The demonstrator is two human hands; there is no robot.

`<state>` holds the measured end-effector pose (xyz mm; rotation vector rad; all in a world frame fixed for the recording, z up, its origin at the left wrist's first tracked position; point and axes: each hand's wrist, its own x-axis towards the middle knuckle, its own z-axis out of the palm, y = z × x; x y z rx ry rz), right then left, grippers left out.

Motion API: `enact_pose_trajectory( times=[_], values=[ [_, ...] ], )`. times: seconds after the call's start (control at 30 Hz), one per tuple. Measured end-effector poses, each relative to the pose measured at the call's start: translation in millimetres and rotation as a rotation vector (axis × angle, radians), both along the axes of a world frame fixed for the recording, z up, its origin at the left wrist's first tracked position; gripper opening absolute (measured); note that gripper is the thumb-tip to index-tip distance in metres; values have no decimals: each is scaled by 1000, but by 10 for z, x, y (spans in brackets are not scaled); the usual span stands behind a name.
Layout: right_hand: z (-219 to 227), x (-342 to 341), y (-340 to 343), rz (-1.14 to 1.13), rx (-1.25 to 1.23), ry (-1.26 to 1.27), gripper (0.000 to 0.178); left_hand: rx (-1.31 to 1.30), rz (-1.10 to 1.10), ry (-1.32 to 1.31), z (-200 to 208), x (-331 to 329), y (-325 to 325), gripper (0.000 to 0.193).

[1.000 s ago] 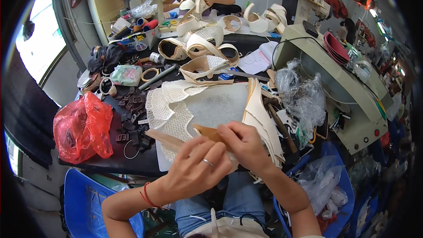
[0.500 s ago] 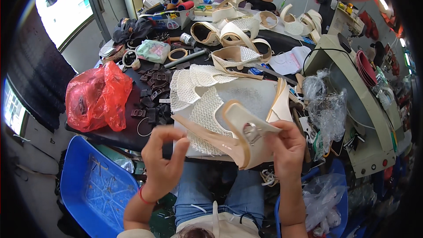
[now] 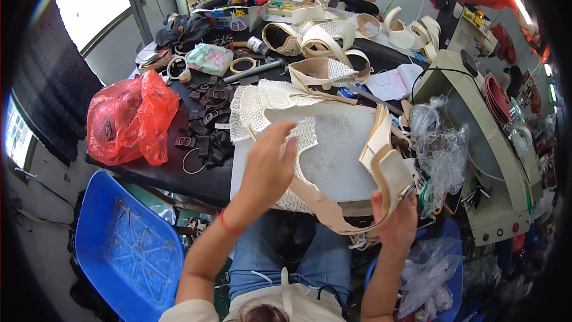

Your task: The person assembles white woven sandals by hand in a workshop. They pick up a shoe sole and a woven upper, align the parts, and press them together. The person repeatedly handles the components, checking the fit and adjusting the alignment of the woven material to the sole.

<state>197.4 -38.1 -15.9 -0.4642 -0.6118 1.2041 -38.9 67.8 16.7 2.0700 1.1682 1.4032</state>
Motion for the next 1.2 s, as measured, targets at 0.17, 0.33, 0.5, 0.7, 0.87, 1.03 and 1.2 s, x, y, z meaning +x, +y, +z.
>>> enact_pose_trajectory(
  times=[0.17, 0.33, 0.5, 0.7, 0.87, 1.03, 1.2],
  values=[
    [50, -52, -191, 158, -50, 176, 23, -161, 17, 797, -357, 140, 348, 41],
    [41, 109, -302, 300, -57, 47, 13, -93, -107, 967, -310, 153, 319, 40],
    [-12, 262, -428, 429, -210, -13, 15, 631, -391, 734, 214, 105, -11, 33],
    [-71, 188, -311, 586, -151, -77, 18, 724, -625, 751, 164, 84, -76, 33],
    [175, 57, -100, 665, -362, -141, 19, 659, -728, 734, 206, 124, -152, 35],
    [228, 54, -93, 552, -292, -218, 19, -718, -316, 329, 723, -72, -666, 28],
    [240, -31, -134, 758, -207, -567, 17, -1262, -613, -556, 11, -9, -889, 33]
  ],
)
